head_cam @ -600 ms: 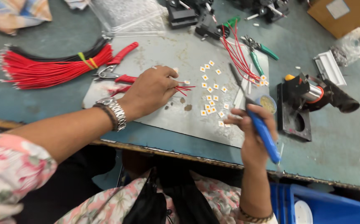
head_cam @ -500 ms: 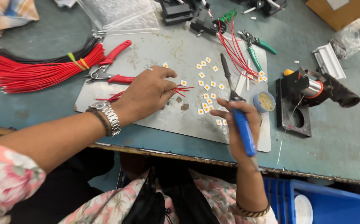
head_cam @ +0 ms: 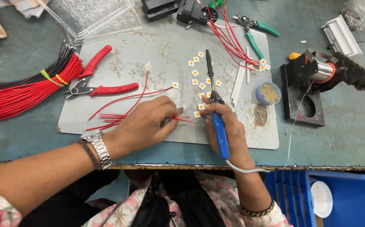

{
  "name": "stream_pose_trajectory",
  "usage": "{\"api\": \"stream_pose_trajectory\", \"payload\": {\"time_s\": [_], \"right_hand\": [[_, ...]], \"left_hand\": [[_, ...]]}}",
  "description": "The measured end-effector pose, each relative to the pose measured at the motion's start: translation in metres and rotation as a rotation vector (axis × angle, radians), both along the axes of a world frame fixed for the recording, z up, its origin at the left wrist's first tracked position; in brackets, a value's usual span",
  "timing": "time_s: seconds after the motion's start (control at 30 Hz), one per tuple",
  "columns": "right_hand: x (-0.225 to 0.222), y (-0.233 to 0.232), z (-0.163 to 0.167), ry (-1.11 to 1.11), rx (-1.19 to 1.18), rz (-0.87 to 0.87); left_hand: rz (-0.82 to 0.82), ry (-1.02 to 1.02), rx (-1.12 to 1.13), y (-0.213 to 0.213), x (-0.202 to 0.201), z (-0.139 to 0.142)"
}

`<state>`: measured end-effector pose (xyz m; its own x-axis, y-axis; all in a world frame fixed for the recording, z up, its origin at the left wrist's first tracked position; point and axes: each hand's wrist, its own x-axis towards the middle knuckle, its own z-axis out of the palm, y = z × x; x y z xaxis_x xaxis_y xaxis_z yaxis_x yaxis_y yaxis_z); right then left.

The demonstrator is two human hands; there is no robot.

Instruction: The person solders red wires to small square LED modules using a soldering iron and solder wire. They then strip the ends of a bundle of red wires with pliers and dip the stripped ends into a small container of flux.

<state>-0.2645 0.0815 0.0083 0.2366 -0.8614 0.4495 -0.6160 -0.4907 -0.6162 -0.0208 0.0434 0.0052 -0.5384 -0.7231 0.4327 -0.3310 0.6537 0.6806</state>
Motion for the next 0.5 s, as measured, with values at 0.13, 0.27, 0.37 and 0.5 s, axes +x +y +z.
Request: {"api": "stream_pose_trajectory", "payload": {"time_s": [0.13,0.27,0.37,0.5], "right_hand": [[0.007,0.001,0.003,-0.027,-0.025,0.038],[0.014,-0.004,0.009,-0.060,0.005,0.058],[0.014,-0.008,0.012,0.037,-0.124,0.129],[0.013,-0.006,0.011,0.046,-0.047,0.073]], "left_hand": [[-0.044,-0.026,-0.082,0.002,0.000,0.000],[-0.041,-0.070,-0.037,0.003,0.000,0.002],[-0.043,-0.085,-0.011,0.004,0.000,0.002],[-0.039,-0.089,-0.049,0.008,-0.002,0.002]]}}
